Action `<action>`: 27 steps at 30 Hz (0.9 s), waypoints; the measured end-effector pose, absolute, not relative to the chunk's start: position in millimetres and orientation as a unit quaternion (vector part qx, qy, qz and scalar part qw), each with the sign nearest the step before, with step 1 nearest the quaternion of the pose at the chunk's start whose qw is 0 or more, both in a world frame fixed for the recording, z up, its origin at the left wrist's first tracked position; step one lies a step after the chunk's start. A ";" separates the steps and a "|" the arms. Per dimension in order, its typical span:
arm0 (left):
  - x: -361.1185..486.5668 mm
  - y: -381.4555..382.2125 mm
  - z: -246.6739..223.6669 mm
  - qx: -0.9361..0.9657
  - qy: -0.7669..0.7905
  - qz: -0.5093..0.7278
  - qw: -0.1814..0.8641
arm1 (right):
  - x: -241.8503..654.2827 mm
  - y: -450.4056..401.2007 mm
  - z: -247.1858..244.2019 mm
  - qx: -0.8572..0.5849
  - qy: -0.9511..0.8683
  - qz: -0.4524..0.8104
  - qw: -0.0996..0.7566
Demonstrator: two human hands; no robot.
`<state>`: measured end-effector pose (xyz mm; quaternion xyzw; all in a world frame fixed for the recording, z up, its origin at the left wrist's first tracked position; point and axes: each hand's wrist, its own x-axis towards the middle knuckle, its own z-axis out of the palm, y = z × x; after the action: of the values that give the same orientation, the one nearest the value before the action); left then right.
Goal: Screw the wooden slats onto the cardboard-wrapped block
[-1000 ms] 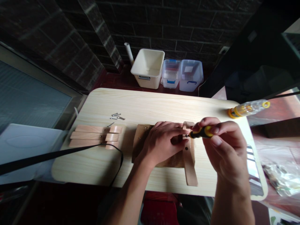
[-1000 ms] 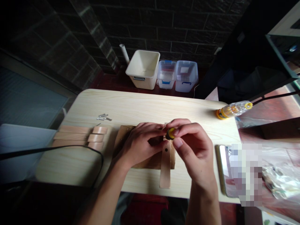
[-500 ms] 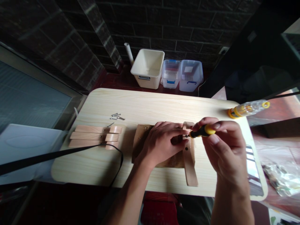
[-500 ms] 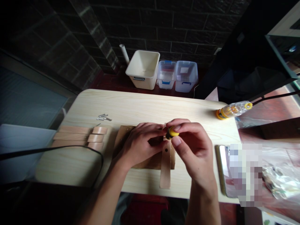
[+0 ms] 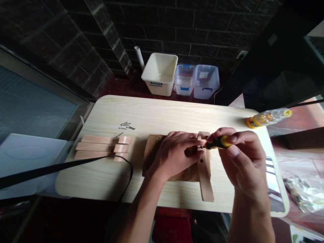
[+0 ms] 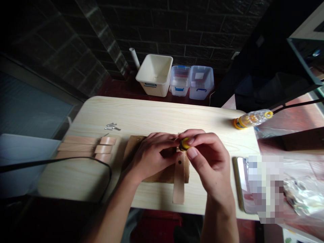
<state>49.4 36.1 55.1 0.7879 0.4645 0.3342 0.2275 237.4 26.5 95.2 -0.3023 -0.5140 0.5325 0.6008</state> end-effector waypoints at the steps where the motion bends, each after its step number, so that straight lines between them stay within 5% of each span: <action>1: 49.6 36.0 55.1 0.788 0.466 0.332 0.229 | 237.5 26.2 95.4 -0.305 -0.514 0.532 0.600; 27: 50.5 35.8 56.9 0.788 0.469 0.326 0.229 | 238.0 27.5 94.5 -0.323 -0.512 0.525 0.598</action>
<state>50.5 35.8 56.9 0.7877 0.4695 0.3264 0.2295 238.0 27.5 94.5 -0.3235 -0.5122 0.5252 0.5976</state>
